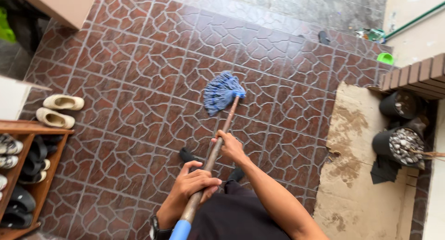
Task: The person mops the tiled floor of an entryway using a blue fringe mop, moving it across the surface and around objects like a shoe rack and cardboard.
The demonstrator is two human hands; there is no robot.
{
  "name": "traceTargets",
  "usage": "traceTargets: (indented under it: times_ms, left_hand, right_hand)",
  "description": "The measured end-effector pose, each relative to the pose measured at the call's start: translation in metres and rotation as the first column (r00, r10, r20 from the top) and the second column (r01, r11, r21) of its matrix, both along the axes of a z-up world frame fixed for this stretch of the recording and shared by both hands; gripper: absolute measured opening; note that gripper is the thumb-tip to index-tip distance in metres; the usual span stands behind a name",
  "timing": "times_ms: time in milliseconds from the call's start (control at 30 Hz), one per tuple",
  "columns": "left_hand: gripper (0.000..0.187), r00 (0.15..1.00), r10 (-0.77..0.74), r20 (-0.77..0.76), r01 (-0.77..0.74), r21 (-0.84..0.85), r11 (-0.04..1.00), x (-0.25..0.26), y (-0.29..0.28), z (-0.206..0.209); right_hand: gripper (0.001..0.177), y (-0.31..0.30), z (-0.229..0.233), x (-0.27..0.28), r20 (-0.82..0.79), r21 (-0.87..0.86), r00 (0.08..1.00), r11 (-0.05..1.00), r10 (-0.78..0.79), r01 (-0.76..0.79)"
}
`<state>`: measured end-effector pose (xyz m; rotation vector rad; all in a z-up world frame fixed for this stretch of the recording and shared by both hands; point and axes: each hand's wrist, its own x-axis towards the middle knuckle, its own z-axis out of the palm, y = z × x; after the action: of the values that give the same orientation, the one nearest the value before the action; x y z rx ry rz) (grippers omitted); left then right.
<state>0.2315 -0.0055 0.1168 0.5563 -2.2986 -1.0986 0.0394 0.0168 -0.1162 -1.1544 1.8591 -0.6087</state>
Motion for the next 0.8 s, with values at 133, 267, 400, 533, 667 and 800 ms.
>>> traceTargets:
  times_ms: [133, 267, 400, 533, 667, 800]
  left_hand:
    - [0.017, 0.993, -0.102, -0.066, 0.103, 0.012, 0.995, -0.049, 0.007, -0.031]
    - [0.022, 0.97, -0.235, -0.056, 0.241, 0.158, 0.958, -0.093, 0.017, -0.044]
    - [0.034, 0.923, -0.374, -0.093, 0.385, 0.272, 0.882, -0.128, 0.026, -0.059]
    - [0.036, 0.925, -0.369, -0.095, 0.373, 0.415, 0.829, -0.135, 0.043, -0.083]
    - [0.025, 0.922, -0.369, -0.116, 0.347, 0.668, 0.658, -0.102, 0.041, -0.085]
    - [0.016, 0.924, -0.366, -0.109, 0.374, 0.45, 0.811, -0.055, 0.024, -0.054]
  right_hand:
    - [0.021, 0.035, -0.03, -0.052, -0.028, 0.052, 0.99, 0.989, -0.139, 0.14]
    - [0.016, 0.073, -0.052, -0.107, -0.087, 0.069, 0.943, 0.942, -0.322, 0.328]
    - [0.02, 0.112, -0.07, -0.14, -0.227, 0.114, 0.859, 0.863, -0.459, 0.492]
    - [0.011, 0.144, -0.091, -0.14, -0.242, -0.049, 0.736, 0.766, -0.632, 0.641]
    - [0.021, 0.153, -0.086, -0.124, -0.248, 0.117, 0.83, 0.835, -0.499, 0.538]
    - [0.028, 0.135, -0.079, -0.099, -0.173, 0.115, 0.932, 0.933, -0.319, 0.341]
